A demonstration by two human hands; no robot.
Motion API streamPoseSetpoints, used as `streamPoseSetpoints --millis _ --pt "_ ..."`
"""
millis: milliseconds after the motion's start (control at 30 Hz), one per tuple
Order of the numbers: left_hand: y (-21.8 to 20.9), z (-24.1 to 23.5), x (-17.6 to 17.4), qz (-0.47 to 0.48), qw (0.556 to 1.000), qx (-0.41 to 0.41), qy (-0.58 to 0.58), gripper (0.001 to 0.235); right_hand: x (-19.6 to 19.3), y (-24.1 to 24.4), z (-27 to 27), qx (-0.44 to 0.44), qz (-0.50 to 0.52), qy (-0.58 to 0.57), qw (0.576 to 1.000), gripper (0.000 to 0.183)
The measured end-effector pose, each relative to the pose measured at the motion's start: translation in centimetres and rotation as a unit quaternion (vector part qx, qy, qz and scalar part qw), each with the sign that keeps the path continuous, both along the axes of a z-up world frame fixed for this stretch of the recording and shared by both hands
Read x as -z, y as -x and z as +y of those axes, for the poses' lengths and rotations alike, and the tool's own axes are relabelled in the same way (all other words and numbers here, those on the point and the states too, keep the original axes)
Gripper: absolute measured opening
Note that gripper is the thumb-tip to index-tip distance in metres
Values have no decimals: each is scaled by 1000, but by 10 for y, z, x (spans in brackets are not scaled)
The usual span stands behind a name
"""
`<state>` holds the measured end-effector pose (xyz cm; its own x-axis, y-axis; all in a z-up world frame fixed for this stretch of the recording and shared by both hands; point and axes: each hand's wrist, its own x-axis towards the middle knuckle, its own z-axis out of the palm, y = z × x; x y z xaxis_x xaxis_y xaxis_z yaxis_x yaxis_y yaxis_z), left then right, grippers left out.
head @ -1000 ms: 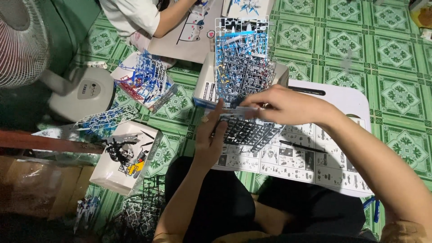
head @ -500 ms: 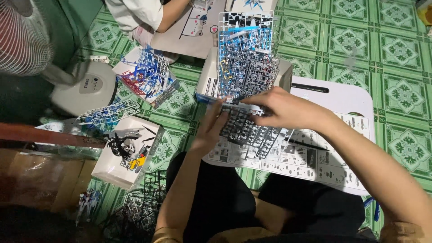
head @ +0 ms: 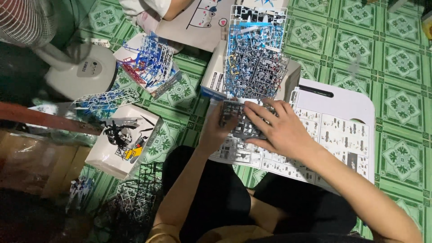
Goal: The person sits on the floor and handles multiple plastic sprues and an instruction manual. They flip through the sprues, compare them to the manual, and select parts for a model kit.
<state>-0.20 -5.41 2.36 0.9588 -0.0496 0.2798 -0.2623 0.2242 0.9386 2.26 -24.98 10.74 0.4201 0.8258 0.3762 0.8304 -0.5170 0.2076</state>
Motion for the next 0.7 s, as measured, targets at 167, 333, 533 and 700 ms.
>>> streamPoseSetpoints --millis 167,333,533,700 --pt "10 2 -15 40 990 93 96 85 1 -4 -6 -30 25 -30 999 67" --pt "17 3 -29 55 993 102 -31 125 -4 -2 -12 -48 87 -59 993 63" --pt "10 4 -10 2 995 98 -30 98 -3 0 -11 -33 84 -62 994 62" --pt "16 -7 -6 -44 995 -17 -83 72 -1 4 -8 -32 72 -76 994 62"
